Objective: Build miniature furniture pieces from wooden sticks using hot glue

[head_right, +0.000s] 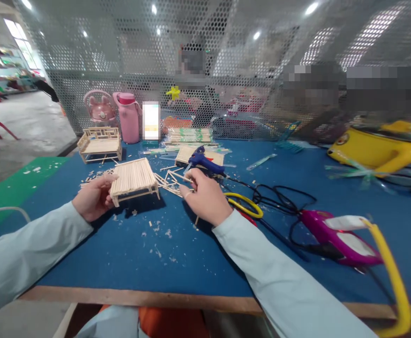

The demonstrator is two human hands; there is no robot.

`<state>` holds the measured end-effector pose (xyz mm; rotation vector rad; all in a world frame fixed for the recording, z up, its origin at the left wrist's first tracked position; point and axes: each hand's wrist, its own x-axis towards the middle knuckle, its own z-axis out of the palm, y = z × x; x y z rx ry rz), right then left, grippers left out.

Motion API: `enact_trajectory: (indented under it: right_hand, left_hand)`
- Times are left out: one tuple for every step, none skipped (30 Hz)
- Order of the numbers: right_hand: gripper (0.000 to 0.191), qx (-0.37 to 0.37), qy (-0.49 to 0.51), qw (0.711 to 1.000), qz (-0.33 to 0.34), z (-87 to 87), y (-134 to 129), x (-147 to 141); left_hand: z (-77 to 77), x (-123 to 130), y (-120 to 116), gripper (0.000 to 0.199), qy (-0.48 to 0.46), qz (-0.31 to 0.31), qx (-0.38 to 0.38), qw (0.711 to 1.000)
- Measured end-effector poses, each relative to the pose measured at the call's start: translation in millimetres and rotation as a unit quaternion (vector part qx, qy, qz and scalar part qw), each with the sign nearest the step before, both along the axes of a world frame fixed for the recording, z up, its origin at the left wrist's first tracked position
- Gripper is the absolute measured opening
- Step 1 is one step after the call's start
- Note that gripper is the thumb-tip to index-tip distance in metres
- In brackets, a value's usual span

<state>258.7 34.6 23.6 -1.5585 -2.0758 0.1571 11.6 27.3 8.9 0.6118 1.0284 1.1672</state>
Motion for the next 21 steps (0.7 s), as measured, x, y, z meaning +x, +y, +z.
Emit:
enact_trajectory:
  right_hand:
    - [0.013, 0.007, -0.013, 1.000, 0.001, -1.5, -1.4, -1.3]
    - [0.020, 0.012, -0.034, 0.999, 0.012, -2.8, -2.7, -1.9]
    - [0.028, 0.015, -0.062, 0.997, 0.034, -4.0, -3.8, -2.1]
    - [0.035, 0.019, -0.094, 0.993, 0.068, -5.1, -4.4, -2.3]
    - [0.040, 0.026, -0.129, 0.985, 0.111, -6.0, -4.5, -3.1]
    - [0.043, 0.037, -0.163, 0.974, 0.154, -6.8, -3.7, -4.9]
    - [0.043, 0.052, -0.193, 0.961, 0.193, -7.6, -2.1, -8.2]
    - [0.041, 0.068, -0.216, 0.948, 0.225, -8.4, 0.5, -12.9]
    - [0.037, 0.081, -0.234, 0.936, 0.251, -9.4, 3.9, -19.1]
    - [0.034, 0.092, -0.251, 0.924, 0.275, -10.5, 7.9, -26.3]
    - [0.035, 0.097, -0.268, 0.911, 0.299, -11.7, 12.1, -33.9]
    - [0.038, 0.096, -0.285, 0.898, 0.321, -13.0, 16.1, -41.2]
    - [0.041, 0.087, -0.301, 0.889, 0.334, -14.3, 19.6, -47.4]
    - [0.042, 0.075, -0.313, 0.886, 0.334, -15.5, 22.4, -51.7]
    - [0.041, 0.062, -0.319, 0.888, 0.324, -16.6, 24.4, -53.6]
    - [0.040, 0.051, -0.320, 0.896, 0.304, -17.5, 25.7, -52.9]
    - [0.039, 0.043, -0.319, 0.905, 0.279, -18.3, 26.4, -49.4]
    - [0.040, 0.040, -0.315, 0.912, 0.258, -18.9, 26.5, -43.5]
    - [0.042, 0.041, -0.306, 0.918, 0.248, -19.4, 26.3, -35.9]
    - [0.045, 0.047, -0.288, 0.924, 0.246, -19.7, 25.8, -27.4]
    - [0.048, 0.057, -0.257, 0.933, 0.245, -19.6, 25.0, -18.8]
  left_hand:
    - [-1.0, -0.4, 0.9, 0.028, 0.010, 0.009, 0.004, 1.000]
    - [-1.5, -1.2, 2.0, 0.027, 0.016, 0.016, 0.006, 1.000]
    - [-1.2, -2.6, 3.2, 0.026, 0.017, 0.020, 0.007, 1.000]
    - [-0.2, -4.3, 4.4, 0.025, 0.009, 0.020, 0.009, 1.000]
    - [1.8, -6.2, 5.3, 0.024, -0.006, 0.017, 0.011, 1.000]
    - [4.5, -8.2, 5.9, 0.022, -0.028, 0.014, 0.015, 0.999]
    - [7.8, -10.0, 6.0, 0.021, -0.053, 0.012, 0.021, 0.998]
    - [11.4, -11.3, 5.7, 0.019, -0.078, 0.008, 0.029, 0.996]
    - [15.1, -12.2, 4.8, 0.017, -0.100, 0.005, 0.039, 0.994]
    - [18.4, -12.4, 3.6, 0.015, -0.116, 0.003, 0.048, 0.992]
    - [21.2, -12.0, 2.1, 0.012, -0.127, 0.000, 0.055, 0.990]
    - [23.2, -11.1, 0.4, 0.010, -0.134, -0.003, 0.058, 0.989]
    - [24.3, -10.0, -1.1, 0.008, -0.139, -0.006, 0.058, 0.988]
    - [24.5, -8.9, -2.4, 0.007, -0.144, -0.010, 0.056, 0.988]
    - [23.8, -8.1, -3.3, 0.006, -0.150, -0.016, 0.053, 0.987]
    - [22.4, -7.7, -3.8, 0.006, -0.156, -0.025, 0.050, 0.986]
    - [20.6, -7.7, -3.8, 0.007, -0.161, -0.035, 0.048, 0.985]
    - [18.6, -8.2, -3.5, 0.007, -0.167, -0.047, 0.051, 0.983]
    - [16.5, -9.1, -2.9, 0.008, -0.172, -0.062, 0.055, 0.982]
    - [14.7, -10.0, -2.2, 0.008, -0.176, -0.077, 0.061, 0.980]
    - [13.2, -11.0, -1.5, 0.008, -0.179, -0.087, 0.067, 0.978]
